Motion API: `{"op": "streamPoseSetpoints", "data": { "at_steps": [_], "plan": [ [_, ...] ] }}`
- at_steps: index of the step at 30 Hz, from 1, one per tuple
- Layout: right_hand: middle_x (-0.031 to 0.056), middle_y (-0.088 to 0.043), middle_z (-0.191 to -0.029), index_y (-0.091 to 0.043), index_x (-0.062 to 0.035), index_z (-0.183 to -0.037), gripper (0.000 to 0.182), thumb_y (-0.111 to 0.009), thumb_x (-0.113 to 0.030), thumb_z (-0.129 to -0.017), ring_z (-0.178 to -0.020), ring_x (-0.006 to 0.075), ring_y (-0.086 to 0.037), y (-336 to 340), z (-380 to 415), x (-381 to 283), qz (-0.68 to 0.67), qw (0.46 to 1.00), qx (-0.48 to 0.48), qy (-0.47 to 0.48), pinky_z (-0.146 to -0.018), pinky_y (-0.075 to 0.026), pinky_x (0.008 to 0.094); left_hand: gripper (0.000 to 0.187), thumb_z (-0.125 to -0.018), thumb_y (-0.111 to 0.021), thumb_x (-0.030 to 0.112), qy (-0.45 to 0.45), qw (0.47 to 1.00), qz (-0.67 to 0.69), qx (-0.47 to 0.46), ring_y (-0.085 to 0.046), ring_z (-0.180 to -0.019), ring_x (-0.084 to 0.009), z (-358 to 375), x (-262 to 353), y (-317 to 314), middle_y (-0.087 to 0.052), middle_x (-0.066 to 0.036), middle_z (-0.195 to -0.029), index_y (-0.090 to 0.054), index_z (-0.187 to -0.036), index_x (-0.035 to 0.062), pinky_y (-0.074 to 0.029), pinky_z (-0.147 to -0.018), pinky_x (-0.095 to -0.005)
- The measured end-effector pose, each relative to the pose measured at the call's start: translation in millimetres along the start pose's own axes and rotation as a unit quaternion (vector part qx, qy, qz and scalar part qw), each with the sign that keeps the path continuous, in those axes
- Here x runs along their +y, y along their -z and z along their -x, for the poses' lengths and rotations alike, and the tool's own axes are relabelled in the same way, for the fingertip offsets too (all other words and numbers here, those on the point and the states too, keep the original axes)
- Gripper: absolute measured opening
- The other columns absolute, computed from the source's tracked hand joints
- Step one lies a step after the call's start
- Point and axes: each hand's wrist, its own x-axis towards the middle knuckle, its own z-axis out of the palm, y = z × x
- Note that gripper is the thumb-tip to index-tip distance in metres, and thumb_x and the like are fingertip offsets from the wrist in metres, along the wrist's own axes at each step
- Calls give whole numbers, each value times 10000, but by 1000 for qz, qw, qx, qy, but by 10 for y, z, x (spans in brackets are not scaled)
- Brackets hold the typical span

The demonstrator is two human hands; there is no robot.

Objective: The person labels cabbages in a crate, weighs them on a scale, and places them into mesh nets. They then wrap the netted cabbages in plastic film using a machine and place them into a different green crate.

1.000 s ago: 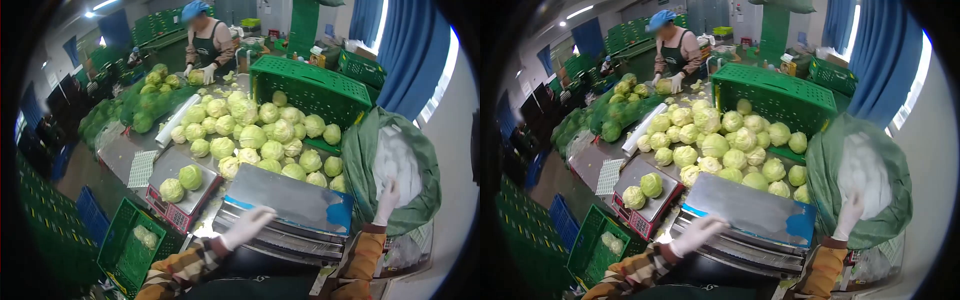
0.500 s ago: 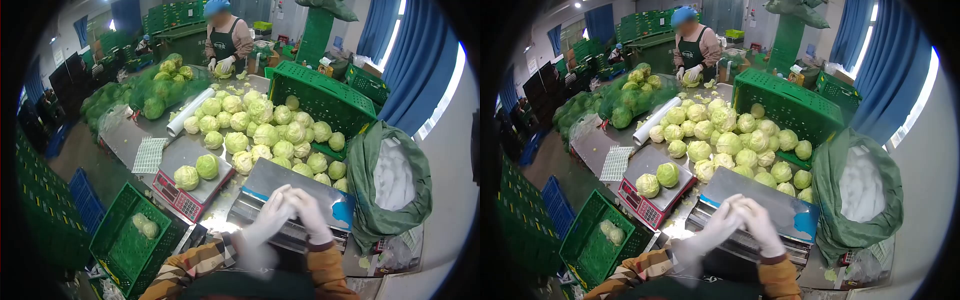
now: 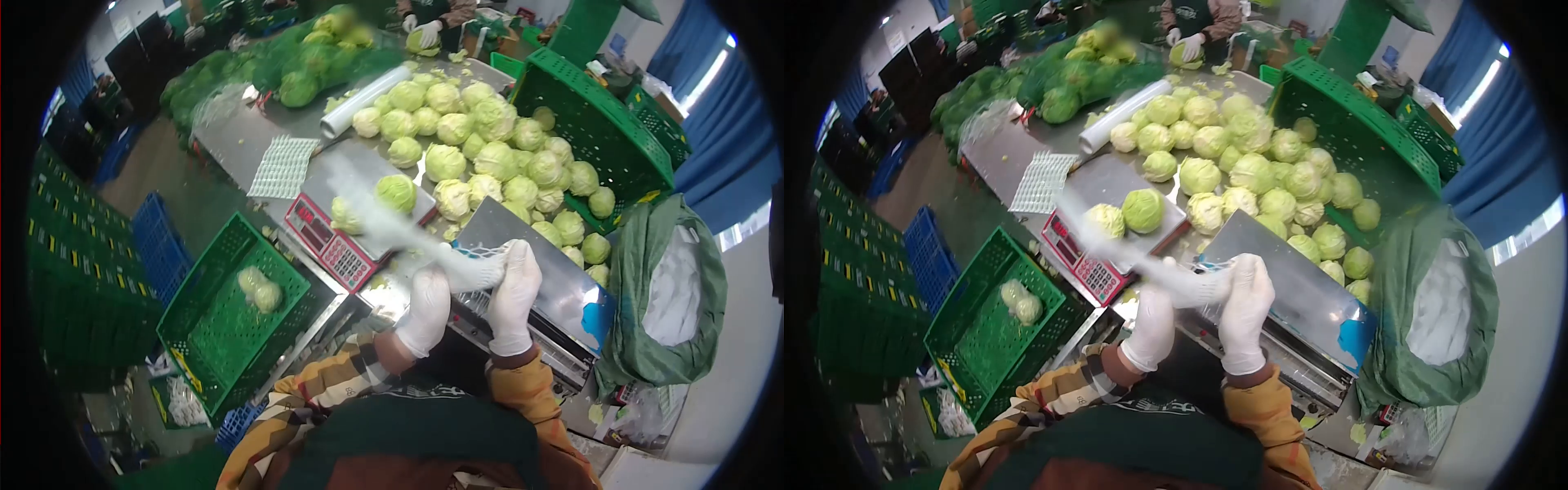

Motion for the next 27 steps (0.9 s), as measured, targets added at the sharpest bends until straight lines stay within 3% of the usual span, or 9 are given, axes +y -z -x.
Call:
{"op": "streamPoseSetpoints", "data": {
  "at_steps": [2, 5, 6, 7, 10, 12, 14, 20, 27],
  "plan": [
    [78, -647, -931, -574, -44, -972, 385, -417, -392, -1028, -791, 157, -621, 13, 35, 18, -279, 946, -42, -162, -714, -497, 276, 352, -1043, -411, 309, 147, 989, -30, 9, -570, -885, -86, -87, -73, 248, -611, -31, -938, -589, -1059, 6, -466, -777, -254],
    [8, -577, -801, -547, -8, -1115, 425, -462, -411, -1011, -676, 119, -537, -116, 144, -354, -317, 840, -153, -413, -556, -432, 263, 280, -1040, -412, 318, 176, 955, 218, -95, -549, -875, -117, -201, 206, 522, -565, -20, -927, -533, -1065, 66, -450, -769, -264],
    [19, -596, -815, -510, -3, -1222, 428, -505, -369, -998, -605, 118, -521, -118, 208, -283, -316, 797, -200, -474, -518, -418, 249, 289, -1029, -436, 349, 197, 975, 58, -88, -559, -806, -115, -259, 282, 609, -576, -7, -864, -552, -978, 89, -456, -715, -260],
    [28, -616, -848, -507, -6, -1240, 415, -538, -330, -983, -595, 120, -531, -42, 254, -167, -301, 782, -311, -449, -517, -424, 240, 316, -1017, -459, 379, 223, 965, -100, -90, -569, -737, -112, -317, 358, 696, -586, 6, -802, -571, -891, 112, -462, -661, -256],
    [41, -656, -861, -577, -3, -1194, 327, -612, -190, -927, -617, 117, -573, 116, 101, -198, -211, 754, -460, -418, -536, -449, 214, 299, -1001, -507, 343, 400, 881, 242, -75, -598, -721, -107, -330, 649, 657, -623, -4, -820, -613, -924, 75, -486, -644, -278],
    [35, -652, -832, -655, 13, -1019, 236, -655, -168, -867, -628, 87, -568, 131, -106, -297, 124, 819, -460, -320, -562, -447, 220, 292, -1000, -511, 332, 418, 876, 228, -77, -618, -778, -112, -288, 712, 581, -649, -34, -872, -616, -942, 67, -506, -700, -271],
    [53, -677, -878, -668, 22, -942, 159, -592, -116, -918, -759, 104, -618, 140, -260, -243, 19, 918, -325, -226, -696, -500, 242, 302, -997, -518, 323, 444, 875, 190, -47, -634, -847, -134, -234, 664, 585, -661, -59, -931, -625, -1012, 41, -517, -771, -272],
    [56, -673, -922, -623, 23, -1069, 222, -517, -155, -989, -870, 131, -646, -82, -105, -204, -235, 894, -279, -260, -780, -514, 269, 340, -985, -509, 260, 361, 885, 86, -281, -643, -927, -169, -250, 697, 874, -668, -115, -1040, -598, -1150, -24, -509, -833, -306],
    [39, -645, -919, -597, 26, -1177, 346, -536, -253, -981, -742, 97, -595, -4, 258, -203, -227, 807, -393, -378, -683, -487, 239, 344, -1017, -432, 372, 208, 915, 339, -67, -623, -938, -223, -471, 845, 1135, -639, -80, -960, -598, -1041, 71, -499, -890, -412]
  ]
}}
